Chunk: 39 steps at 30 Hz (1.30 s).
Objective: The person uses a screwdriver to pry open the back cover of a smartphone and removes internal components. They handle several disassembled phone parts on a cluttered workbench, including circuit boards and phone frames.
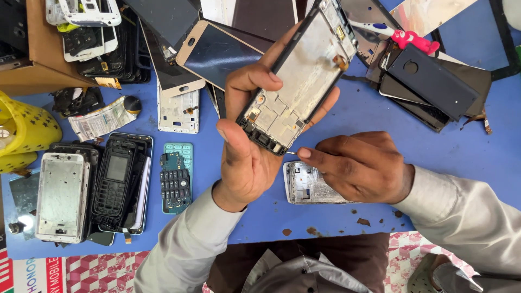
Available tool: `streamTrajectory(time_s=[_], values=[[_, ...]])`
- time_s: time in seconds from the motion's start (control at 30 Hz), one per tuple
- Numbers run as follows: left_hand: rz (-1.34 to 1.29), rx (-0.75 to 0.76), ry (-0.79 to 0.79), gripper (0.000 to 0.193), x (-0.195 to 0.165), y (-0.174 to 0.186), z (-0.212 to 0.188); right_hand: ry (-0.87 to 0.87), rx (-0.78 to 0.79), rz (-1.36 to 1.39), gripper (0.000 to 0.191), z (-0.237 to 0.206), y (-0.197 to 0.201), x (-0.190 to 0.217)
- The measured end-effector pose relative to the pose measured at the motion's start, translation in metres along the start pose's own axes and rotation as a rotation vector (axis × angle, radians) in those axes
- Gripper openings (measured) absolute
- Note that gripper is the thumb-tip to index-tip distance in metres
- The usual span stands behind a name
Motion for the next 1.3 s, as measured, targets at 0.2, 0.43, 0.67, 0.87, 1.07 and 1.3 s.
streamTrajectory(time_s=[0.2, 0.43, 0.67, 0.87, 1.07, 1.3], values=[[-0.090, 0.007, -0.035, 0.048, 0.000, 0.002, -0.004, -0.006, 0.008, -0.016, 0.049, -0.002, -0.001, -0.002], [-0.198, 0.016, -0.036, 0.036, 0.004, 0.008, -0.008, -0.043, -0.003, -0.008, 0.051, -0.003, -0.004, -0.004], [-0.217, -0.020, -0.031, 0.038, 0.005, 0.008, -0.015, -0.071, -0.017, -0.029, 0.051, -0.006, -0.003, -0.003], [-0.073, -0.087, -0.061, 0.050, 0.006, 0.008, -0.019, -0.083, -0.026, -0.028, 0.052, -0.006, -0.001, -0.003], [0.009, -0.111, -0.073, 0.059, 0.007, 0.010, -0.023, -0.095, -0.023, -0.027, 0.051, -0.006, -0.001, -0.004], [0.122, -0.107, -0.109, 0.067, 0.004, 0.006, -0.018, -0.105, -0.020, -0.038, 0.050, -0.007, 0.001, -0.004]])
Point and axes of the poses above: each hand's wrist, its own z-axis towards the middle knuckle, its own y-axis out of the back of the hand, x = y × z, the point moved 5 cm from there along z, towards the middle knuckle, and after that the axes turned 11 degrees about z, right-handed, at the moved point
